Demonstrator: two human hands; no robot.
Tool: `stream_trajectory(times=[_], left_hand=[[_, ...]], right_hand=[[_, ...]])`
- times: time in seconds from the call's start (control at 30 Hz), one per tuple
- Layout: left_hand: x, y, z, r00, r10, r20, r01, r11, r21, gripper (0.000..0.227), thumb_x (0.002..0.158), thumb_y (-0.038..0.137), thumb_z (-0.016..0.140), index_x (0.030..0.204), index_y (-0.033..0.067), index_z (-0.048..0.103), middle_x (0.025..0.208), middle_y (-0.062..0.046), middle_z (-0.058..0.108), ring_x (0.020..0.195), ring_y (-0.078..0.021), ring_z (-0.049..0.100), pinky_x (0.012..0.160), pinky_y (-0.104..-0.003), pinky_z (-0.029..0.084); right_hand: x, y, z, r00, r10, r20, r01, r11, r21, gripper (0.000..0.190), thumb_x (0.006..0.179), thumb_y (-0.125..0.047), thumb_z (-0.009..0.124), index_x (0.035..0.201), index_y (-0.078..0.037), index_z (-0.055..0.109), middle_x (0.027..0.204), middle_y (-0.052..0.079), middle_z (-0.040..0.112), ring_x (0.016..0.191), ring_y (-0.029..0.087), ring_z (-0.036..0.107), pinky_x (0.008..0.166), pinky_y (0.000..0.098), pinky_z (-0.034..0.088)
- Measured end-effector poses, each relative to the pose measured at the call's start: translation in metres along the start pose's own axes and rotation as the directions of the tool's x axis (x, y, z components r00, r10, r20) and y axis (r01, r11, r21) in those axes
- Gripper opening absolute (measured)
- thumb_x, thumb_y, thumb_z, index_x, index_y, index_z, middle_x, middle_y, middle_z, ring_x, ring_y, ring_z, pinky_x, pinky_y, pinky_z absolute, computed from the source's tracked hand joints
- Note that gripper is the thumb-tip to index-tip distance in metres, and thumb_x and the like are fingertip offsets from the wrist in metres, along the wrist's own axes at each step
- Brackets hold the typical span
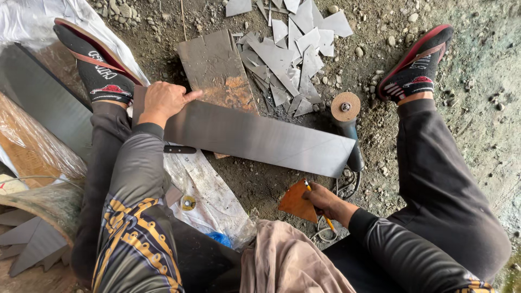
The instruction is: The person uses a pencil to trace the outline of an orange template onto a metal sheet. They repeatedly reposition the template and mark multiple sections of the metal sheet.
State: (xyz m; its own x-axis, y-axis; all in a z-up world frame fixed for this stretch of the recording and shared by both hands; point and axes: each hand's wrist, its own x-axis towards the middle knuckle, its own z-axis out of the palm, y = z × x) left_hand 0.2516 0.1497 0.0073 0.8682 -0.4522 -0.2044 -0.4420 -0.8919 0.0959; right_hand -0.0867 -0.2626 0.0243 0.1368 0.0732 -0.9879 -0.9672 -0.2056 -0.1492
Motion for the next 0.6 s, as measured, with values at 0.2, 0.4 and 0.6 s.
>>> stream_trajectory(times=[0.2, 0.4, 0.6], left_hand=[[-0.016, 0.001, 0.002, 0.975, -0.008, -0.220, 0.004, 1.000, -0.017, 0.079, 0.102, 0.075, 0.055, 0.054, 0.0121, 0.062, 0.055, -0.014, 0.058, 0.057, -0.0354, 0.062, 0.054, -0.046, 0.048], [-0.009, -0.001, -0.017, 0.946, -0.022, -0.324, 0.012, 0.999, -0.031, 0.079, 0.102, 0.075, 0.056, 0.053, 0.0123, 0.059, 0.052, -0.012, 0.055, 0.052, -0.0342, 0.059, 0.048, -0.045, 0.045], [-0.005, -0.005, -0.031, 0.934, -0.155, -0.322, 0.137, 0.988, -0.077, 0.083, 0.104, 0.076, 0.053, 0.054, 0.0100, 0.059, 0.054, -0.014, 0.056, 0.054, -0.0363, 0.059, 0.048, -0.047, 0.044]], right_hand=[[0.002, 0.010, 0.005, 0.999, -0.033, -0.014, 0.031, 0.992, -0.122, 0.063, 0.098, -0.013, 0.059, 0.157, -0.013, 0.036, 0.065, 0.004, 0.048, 0.043, 0.012, 0.039, 0.038, 0.0321, 0.033], [-0.002, 0.011, 0.007, 0.999, -0.050, 0.008, 0.051, 0.972, -0.230, 0.064, 0.097, -0.013, 0.060, 0.157, -0.011, 0.037, 0.068, 0.004, 0.055, 0.048, 0.011, 0.042, 0.041, 0.0323, 0.034], [-0.008, 0.005, 0.011, 0.988, -0.153, -0.007, 0.146, 0.951, -0.271, 0.068, 0.095, -0.010, 0.060, 0.157, -0.007, 0.034, 0.082, 0.005, 0.065, 0.054, 0.010, 0.051, 0.045, 0.0317, 0.042]])
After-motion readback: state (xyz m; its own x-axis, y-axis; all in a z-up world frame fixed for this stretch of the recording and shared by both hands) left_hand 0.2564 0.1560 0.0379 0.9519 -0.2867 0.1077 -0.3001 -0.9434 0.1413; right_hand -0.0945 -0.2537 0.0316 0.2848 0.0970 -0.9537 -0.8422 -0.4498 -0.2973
